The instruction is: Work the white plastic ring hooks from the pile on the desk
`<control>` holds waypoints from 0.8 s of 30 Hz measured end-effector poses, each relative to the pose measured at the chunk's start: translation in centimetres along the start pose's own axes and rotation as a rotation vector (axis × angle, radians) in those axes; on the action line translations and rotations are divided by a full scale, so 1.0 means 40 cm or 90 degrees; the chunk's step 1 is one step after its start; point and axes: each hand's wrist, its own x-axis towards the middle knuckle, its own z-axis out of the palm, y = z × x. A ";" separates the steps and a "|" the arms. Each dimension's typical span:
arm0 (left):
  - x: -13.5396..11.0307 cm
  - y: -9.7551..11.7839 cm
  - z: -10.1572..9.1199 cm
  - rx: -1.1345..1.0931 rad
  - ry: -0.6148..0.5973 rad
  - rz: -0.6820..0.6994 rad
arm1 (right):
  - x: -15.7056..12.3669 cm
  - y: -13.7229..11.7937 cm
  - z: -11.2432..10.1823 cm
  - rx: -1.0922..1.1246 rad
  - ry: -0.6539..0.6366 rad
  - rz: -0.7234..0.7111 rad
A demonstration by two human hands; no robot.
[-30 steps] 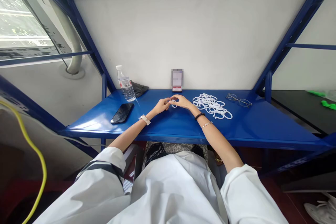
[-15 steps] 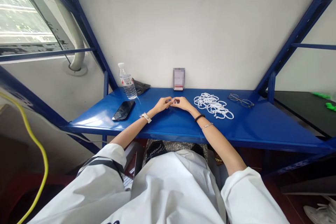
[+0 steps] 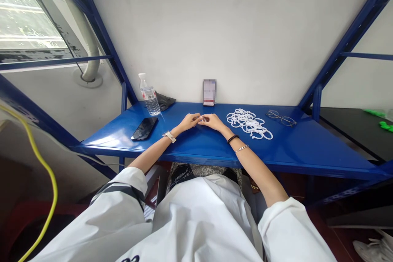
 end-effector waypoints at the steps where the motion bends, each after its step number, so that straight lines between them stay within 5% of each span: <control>1: 0.000 0.001 -0.001 0.001 0.000 0.000 | 0.000 -0.001 0.000 -0.005 0.001 -0.004; 24: 0.010 -0.023 0.016 -0.053 0.064 -0.029 | -0.001 -0.010 0.014 -0.013 0.070 -0.006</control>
